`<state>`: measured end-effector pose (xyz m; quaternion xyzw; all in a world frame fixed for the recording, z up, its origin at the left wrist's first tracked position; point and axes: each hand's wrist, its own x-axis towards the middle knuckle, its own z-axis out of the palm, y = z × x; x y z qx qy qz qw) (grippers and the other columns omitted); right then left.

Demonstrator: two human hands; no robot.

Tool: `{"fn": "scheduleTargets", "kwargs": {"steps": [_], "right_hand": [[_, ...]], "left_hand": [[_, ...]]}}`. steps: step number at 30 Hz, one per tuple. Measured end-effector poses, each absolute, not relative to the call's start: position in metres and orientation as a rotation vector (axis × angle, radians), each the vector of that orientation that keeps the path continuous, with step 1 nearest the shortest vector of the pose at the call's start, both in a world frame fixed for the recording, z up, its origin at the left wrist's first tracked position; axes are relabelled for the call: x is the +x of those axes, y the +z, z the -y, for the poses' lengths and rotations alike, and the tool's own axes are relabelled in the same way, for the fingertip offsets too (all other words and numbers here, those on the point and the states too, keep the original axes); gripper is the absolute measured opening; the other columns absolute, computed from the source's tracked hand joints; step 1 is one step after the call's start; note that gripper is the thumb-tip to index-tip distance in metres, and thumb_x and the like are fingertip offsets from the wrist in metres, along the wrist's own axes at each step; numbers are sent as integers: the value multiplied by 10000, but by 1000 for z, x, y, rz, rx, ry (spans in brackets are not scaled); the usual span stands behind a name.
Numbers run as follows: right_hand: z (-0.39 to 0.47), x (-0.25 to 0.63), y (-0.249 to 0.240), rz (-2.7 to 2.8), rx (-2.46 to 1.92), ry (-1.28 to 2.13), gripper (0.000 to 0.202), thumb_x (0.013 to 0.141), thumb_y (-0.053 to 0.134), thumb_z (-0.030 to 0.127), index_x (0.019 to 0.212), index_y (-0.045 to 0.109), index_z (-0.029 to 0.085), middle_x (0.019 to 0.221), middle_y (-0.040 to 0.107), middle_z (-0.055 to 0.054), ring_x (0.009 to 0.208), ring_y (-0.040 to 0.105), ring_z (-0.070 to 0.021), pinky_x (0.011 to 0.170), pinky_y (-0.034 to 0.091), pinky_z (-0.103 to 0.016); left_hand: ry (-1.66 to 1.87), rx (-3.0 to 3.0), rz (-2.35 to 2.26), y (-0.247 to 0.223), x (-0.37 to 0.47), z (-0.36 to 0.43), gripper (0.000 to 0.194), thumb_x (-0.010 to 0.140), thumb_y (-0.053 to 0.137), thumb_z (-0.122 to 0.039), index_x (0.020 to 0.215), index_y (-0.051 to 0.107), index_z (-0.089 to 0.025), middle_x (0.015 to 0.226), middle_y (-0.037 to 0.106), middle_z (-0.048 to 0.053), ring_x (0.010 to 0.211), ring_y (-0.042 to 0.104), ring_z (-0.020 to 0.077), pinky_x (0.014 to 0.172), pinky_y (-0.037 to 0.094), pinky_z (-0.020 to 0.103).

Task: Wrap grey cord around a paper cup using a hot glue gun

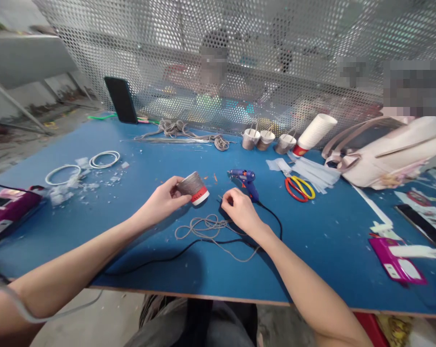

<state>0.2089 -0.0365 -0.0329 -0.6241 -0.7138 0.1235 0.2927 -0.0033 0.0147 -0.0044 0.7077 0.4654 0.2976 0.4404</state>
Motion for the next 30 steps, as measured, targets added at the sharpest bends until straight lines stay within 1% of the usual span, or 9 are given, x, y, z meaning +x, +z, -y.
{"fn": "scheduleTargets", "kwargs": {"steps": [3, 5, 7, 9, 11, 17, 22, 26, 30], "right_hand": [[44, 205, -25, 1748, -1592, 618, 118, 843, 449, 231, 760, 521, 186, 642, 639, -13, 545, 609, -134, 543, 488, -260], [51, 200, -20, 1591, -1506, 852, 92, 809, 498, 250, 753, 529, 185, 593, 605, 15, 487, 573, -113, 495, 465, -236], [56, 194, -16, 1489, -1436, 972, 60, 765, 552, 237, 774, 567, 180, 594, 582, 28, 480, 531, -98, 471, 430, -217], [61, 189, -13, 1513, -1417, 935, 85, 766, 558, 224, 814, 613, 179, 606, 574, 30, 496, 505, -94, 474, 409, -212], [64, 185, -11, 1582, -1407, 857, 107, 787, 544, 210, 823, 641, 182, 636, 586, 20, 529, 507, -100, 500, 413, -219], [66, 180, -10, 1730, -1315, 590, 117, 827, 535, 179, 816, 650, 198, 741, 612, -12, 604, 534, -120, 559, 439, -237], [67, 178, -12, 1754, -1271, 523, 109, 852, 542, 180, 826, 645, 202, 785, 633, -25, 637, 555, -131, 598, 460, -255], [67, 177, -13, 1755, -1246, 480, 110, 855, 541, 160, 837, 641, 200, 806, 640, -28, 669, 574, -135, 623, 471, -259], [67, 175, -11, 1765, -1242, 467, 118, 854, 537, 155, 826, 641, 203, 789, 643, -28, 657, 576, -133, 613, 478, -259]], "left_hand": [[706, 1775, -1130, -5, -2, -13, 251, 695, 568, -220, 938, 545, -161, 580, 414, -82, 519, 387, 88, 504, 282, 221], [684, 1787, -1111, -5, -1, -11, 267, 700, 558, -211, 961, 548, -153, 582, 403, -83, 521, 376, 89, 505, 283, 222], [670, 1799, -1107, -3, 0, -8, 278, 702, 557, -211, 973, 553, -146, 595, 408, -79, 530, 371, 89, 508, 286, 222], [660, 1806, -1114, -2, 0, -5, 283, 703, 564, -216, 977, 557, -143, 597, 403, -79, 536, 368, 90, 509, 284, 221], [647, 1804, -1115, -1, 1, -2, 302, 703, 573, -225, 994, 558, -141, 589, 390, -83, 536, 364, 91, 507, 281, 222], [617, 1764, -1085, 1, 1, 3, 357, 700, 597, -275, 1032, 580, -145, 568, 378, -90, 519, 349, 90, 492, 260, 219], [619, 1683, -1033, 3, 4, 6, 400, 668, 629, -264, 1046, 582, -143, 632, 495, -66, 552, 418, 93, 516, 311, 215], [609, 1632, -1038, 7, 6, 8, 366, 646, 661, -224, 997, 591, -149, 607, 505, -73, 521, 412, 78, 486, 297, 197], [632, 1625, -1038, 9, 6, 8, 339, 643, 676, -201, 970, 597, -157, 649, 554, -55, 552, 456, 81, 490, 325, 188]]}}
